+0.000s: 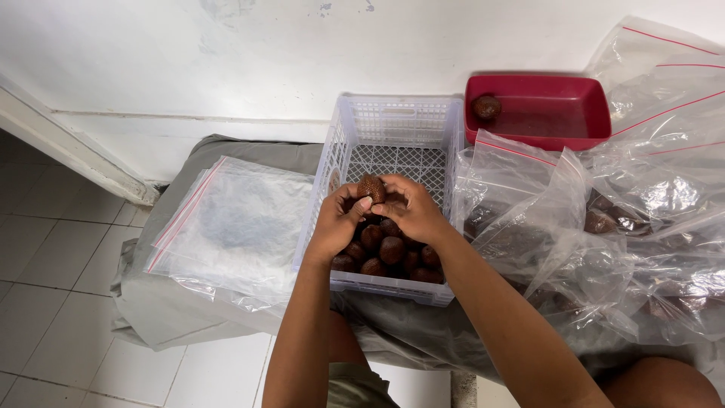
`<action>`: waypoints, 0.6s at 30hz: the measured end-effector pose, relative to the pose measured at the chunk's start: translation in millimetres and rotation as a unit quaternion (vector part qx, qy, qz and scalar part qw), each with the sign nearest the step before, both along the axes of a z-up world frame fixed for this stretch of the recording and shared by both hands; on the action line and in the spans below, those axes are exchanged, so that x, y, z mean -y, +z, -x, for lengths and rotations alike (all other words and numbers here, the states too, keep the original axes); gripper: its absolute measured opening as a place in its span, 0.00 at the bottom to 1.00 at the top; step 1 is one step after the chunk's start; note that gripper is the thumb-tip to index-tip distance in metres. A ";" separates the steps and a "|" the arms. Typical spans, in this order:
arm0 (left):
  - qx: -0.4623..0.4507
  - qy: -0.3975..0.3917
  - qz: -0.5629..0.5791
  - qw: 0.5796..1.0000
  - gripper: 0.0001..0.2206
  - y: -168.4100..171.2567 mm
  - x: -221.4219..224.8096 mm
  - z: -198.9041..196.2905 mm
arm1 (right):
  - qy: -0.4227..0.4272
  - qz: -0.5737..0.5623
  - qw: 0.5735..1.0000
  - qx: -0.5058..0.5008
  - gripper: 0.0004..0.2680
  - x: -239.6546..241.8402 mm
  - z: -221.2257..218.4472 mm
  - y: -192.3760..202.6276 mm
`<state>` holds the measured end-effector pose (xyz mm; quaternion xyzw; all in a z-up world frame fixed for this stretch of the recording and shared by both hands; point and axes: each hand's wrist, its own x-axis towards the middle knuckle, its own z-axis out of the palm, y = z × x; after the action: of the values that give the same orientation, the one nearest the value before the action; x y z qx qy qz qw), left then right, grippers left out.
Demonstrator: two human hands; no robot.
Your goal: Picking salak fruits from a crate, placing them into a bowl, and then into plastic zip-lock bags.
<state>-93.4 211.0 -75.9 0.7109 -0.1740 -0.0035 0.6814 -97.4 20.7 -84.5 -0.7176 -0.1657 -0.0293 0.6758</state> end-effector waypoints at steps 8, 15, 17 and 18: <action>-0.004 0.019 -0.004 1.000 0.11 14.9 4.0 2.8 | -0.026 -0.029 0.999 -0.001 0.25 -1.3 -4.5 -6.5; 0.028 0.036 0.019 0.999 0.14 50.9 18.6 6.0 | -0.068 -0.056 0.996 0.031 0.21 -1.1 1.3 45.0; 0.037 0.034 0.025 0.998 0.16 75.3 36.6 7.7 | -0.082 -0.063 0.993 0.049 0.21 12.2 5.9 72.9; 0.040 0.040 0.032 0.998 0.17 86.5 44.2 10.3 | -0.087 -0.068 0.992 0.062 0.21 17.6 9.3 86.1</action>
<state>-103.8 166.8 10.6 0.6944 -0.1725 0.0583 0.6961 -106.7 3.1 1.7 -0.6788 -0.1418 -0.1435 0.7061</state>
